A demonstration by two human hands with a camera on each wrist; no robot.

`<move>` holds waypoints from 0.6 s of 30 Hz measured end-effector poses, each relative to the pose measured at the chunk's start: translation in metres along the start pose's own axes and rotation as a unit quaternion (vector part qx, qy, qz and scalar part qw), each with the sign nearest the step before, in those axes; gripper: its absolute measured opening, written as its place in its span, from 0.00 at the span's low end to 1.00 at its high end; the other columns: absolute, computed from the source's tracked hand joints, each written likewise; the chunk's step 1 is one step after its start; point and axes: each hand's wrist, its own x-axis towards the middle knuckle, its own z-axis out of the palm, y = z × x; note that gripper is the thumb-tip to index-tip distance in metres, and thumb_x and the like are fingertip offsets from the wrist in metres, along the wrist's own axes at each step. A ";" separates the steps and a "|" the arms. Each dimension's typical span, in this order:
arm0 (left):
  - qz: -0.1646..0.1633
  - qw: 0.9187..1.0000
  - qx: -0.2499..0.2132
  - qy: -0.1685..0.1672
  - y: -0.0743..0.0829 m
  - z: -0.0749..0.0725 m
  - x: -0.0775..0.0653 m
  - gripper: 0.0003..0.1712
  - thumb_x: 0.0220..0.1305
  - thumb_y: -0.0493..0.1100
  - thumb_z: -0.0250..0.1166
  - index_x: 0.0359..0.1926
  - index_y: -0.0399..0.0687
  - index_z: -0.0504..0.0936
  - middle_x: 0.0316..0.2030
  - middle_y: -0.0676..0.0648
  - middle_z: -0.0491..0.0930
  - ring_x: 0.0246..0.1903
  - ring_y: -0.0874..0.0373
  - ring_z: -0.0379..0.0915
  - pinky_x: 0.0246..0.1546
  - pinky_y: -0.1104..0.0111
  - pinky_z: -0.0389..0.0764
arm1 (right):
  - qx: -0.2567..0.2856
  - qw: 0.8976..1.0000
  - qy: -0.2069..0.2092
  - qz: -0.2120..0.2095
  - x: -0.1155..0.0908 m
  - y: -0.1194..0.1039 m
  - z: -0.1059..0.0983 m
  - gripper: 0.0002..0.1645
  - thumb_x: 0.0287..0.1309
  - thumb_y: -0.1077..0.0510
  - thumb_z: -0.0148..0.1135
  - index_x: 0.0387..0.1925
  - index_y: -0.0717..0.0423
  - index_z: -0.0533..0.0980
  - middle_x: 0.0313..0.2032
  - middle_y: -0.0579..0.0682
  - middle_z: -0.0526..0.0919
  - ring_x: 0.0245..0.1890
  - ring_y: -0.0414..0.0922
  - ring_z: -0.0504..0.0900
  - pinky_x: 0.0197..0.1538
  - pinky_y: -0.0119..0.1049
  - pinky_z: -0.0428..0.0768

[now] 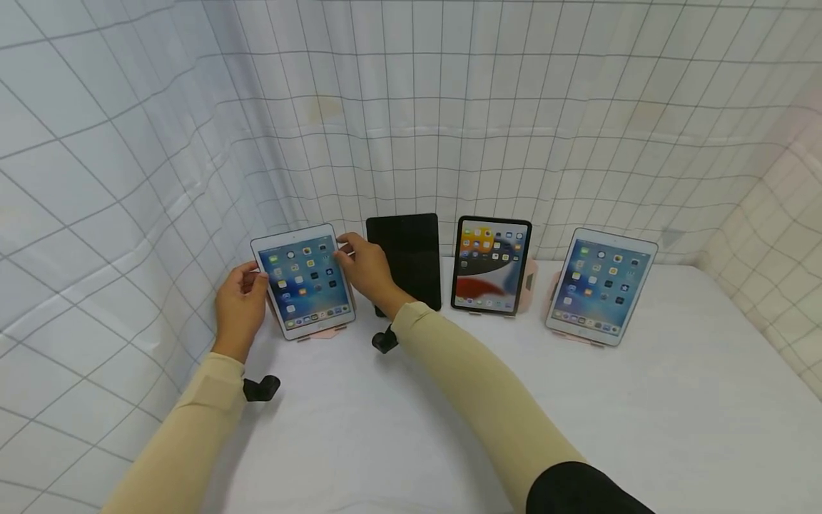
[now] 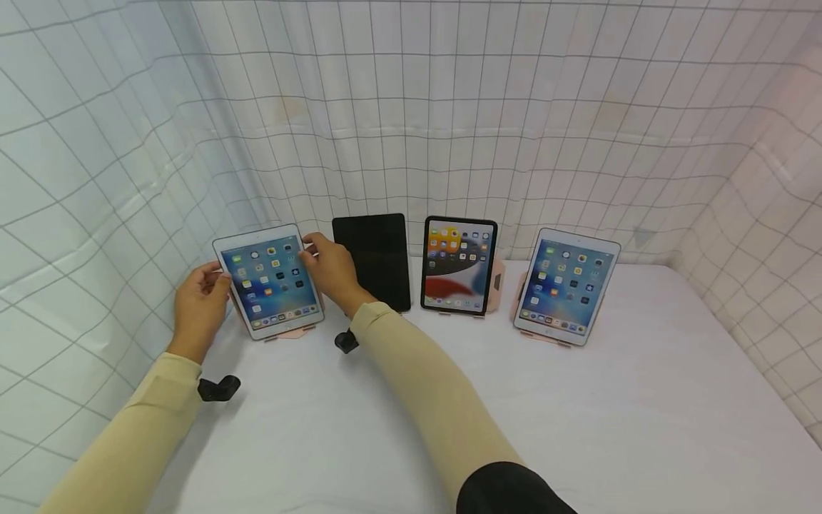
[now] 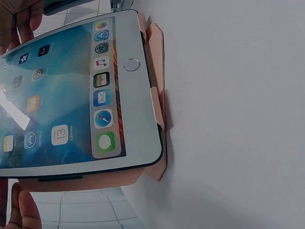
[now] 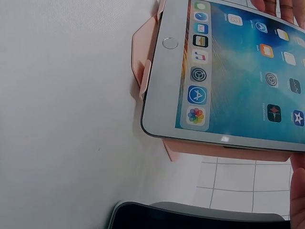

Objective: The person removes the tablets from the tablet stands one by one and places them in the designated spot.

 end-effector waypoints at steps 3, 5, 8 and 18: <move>0.009 1.000 -0.004 0.009 0.001 0.000 -0.002 0.21 0.75 0.44 0.54 0.62 0.37 0.73 0.46 0.37 0.77 0.44 0.57 0.68 0.43 0.71 0.68 | 0.002 1.000 0.007 -0.005 -0.001 -0.001 0.000 0.15 0.71 0.55 0.58 0.56 0.53 0.75 0.42 0.46 0.84 0.37 0.37 0.80 0.39 0.24 0.78; 0.011 1.000 -0.005 0.014 0.000 0.000 -0.004 0.20 0.75 0.44 0.55 0.62 0.37 0.73 0.47 0.38 0.77 0.44 0.58 0.68 0.43 0.72 0.68 | 0.006 1.000 0.011 -0.013 -0.002 -0.001 0.000 0.15 0.71 0.55 0.58 0.55 0.54 0.76 0.41 0.47 0.84 0.37 0.37 0.80 0.39 0.24 0.78; 0.014 1.000 -0.015 0.018 0.001 0.001 -0.006 0.20 0.75 0.44 0.54 0.61 0.38 0.73 0.47 0.40 0.77 0.43 0.60 0.68 0.43 0.73 0.68 | 0.014 0.999 0.022 -0.022 -0.003 0.000 -0.001 0.13 0.71 0.56 0.59 0.53 0.55 0.76 0.39 0.48 0.84 0.36 0.38 0.79 0.39 0.25 0.78; 0.037 0.999 -0.036 0.004 0.005 0.000 -0.009 0.20 0.74 0.46 0.57 0.59 0.37 0.74 0.42 0.49 0.75 0.41 0.64 0.69 0.41 0.77 0.70 | 0.095 0.994 0.038 -0.028 -0.010 0.009 -0.002 0.13 0.70 0.57 0.59 0.53 0.56 0.76 0.39 0.48 0.83 0.37 0.39 0.79 0.40 0.26 0.80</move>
